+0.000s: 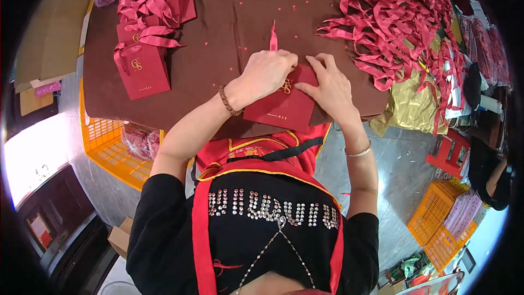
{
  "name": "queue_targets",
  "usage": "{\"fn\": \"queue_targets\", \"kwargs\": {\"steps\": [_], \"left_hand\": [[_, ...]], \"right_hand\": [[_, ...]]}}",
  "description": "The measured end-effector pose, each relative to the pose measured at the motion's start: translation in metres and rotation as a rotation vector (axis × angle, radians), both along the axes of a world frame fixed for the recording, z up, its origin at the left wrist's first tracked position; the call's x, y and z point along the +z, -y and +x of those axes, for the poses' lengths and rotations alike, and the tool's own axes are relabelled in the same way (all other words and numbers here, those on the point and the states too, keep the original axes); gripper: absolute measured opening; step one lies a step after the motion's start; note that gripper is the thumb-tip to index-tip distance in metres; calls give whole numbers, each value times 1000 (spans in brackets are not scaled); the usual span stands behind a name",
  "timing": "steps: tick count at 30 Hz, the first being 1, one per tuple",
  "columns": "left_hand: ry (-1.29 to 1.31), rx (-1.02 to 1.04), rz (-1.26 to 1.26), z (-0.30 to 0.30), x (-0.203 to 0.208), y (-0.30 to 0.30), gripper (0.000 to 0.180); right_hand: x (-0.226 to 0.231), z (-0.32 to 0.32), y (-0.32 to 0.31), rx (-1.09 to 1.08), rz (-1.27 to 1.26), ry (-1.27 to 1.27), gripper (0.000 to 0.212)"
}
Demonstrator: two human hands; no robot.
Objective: The person ties decorative pink ribbons onto red gift boxes by hand.
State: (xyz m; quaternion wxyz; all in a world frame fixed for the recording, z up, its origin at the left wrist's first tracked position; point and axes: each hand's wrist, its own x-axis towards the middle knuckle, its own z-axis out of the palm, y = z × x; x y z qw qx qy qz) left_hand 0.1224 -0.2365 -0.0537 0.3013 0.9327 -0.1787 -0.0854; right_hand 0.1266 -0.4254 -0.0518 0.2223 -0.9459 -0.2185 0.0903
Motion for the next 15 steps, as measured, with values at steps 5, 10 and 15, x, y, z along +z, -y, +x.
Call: {"fn": "queue_targets", "kwargs": {"steps": [5,10,15], "left_hand": [[-3,7,-187,-4,-6,-5,10],[-96,49,-400,-1,-4,-16,10],[-191,125,-396,2,-1,-23,11]], "right_hand": [[-1,-3,-2,-7,64,-34,54],[-3,-5,-3,64,226,27,47],[5,3,4,56,399,-244,36]]}}
